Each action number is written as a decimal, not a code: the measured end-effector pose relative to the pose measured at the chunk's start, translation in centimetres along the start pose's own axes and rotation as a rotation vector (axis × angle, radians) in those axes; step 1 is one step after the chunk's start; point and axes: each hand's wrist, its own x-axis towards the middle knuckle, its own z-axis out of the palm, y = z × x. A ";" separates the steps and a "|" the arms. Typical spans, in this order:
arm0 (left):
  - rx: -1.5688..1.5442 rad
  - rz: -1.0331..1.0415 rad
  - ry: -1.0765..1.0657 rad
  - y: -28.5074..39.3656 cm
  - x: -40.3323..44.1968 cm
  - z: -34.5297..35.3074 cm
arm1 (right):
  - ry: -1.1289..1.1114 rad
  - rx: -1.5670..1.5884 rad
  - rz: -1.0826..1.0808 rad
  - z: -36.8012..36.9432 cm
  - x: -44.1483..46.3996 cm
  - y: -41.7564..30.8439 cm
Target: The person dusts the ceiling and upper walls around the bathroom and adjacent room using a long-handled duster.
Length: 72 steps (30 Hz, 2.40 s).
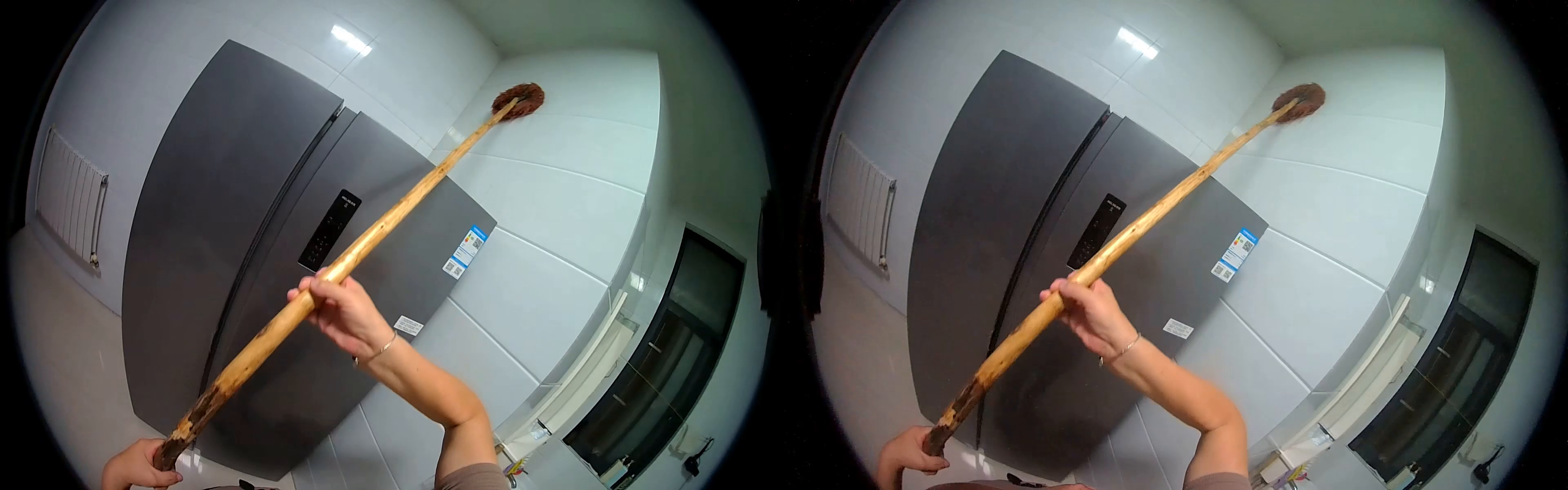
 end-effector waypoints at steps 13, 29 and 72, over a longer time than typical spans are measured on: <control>0.361 0.073 0.026 -10.7 -1.4 2.1 | -0.041 -0.082 -0.066 2.8 -11.1 8.4; 0.689 -0.125 -0.124 -14.1 -2.2 -1.3 | 0.158 -0.162 -0.311 10.7 -18.7 12.1; 0.507 0.277 0.910 7.8 -13.7 3.6 | 0.200 -0.171 -0.379 5.8 3.2 -7.8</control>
